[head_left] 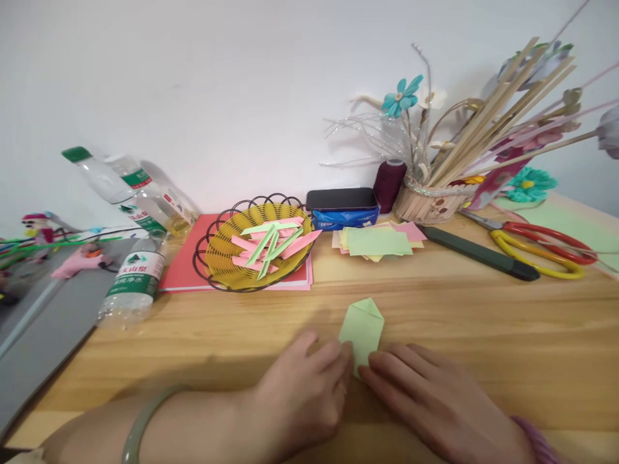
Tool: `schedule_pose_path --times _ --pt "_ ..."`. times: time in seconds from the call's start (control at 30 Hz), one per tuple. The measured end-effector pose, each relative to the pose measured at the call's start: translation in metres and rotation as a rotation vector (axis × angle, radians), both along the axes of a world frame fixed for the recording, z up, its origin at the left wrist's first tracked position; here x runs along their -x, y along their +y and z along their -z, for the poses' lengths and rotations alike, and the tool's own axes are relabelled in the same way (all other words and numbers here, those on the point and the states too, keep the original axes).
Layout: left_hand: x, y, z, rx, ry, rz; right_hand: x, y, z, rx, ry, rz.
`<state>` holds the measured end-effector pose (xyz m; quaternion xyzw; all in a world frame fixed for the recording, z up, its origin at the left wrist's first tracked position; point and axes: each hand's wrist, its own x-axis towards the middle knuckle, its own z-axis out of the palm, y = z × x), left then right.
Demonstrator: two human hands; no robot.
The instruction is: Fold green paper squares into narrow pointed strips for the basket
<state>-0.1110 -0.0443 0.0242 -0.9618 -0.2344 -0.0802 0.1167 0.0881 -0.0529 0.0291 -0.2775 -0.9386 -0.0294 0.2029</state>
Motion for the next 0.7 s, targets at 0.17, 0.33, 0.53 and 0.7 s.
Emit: schedule_pose_path --times 0.17,0.33,0.53,0.7 --pt "0.002 0.01 0.003 -0.033 -0.001 -0.043 -0.008 0.01 0.012 0.192 0.085 0.135" --pt "0.003 0.015 0.004 0.024 0.019 -0.045 -0.012 0.017 0.013 0.265 0.086 0.151" --pt "0.004 0.011 -0.003 0.033 0.039 -0.042 -0.007 0.023 0.006 0.271 0.069 0.082" --pt "0.001 -0.002 -0.005 0.027 0.164 -0.028 -0.006 0.025 0.004 0.339 0.095 0.085"
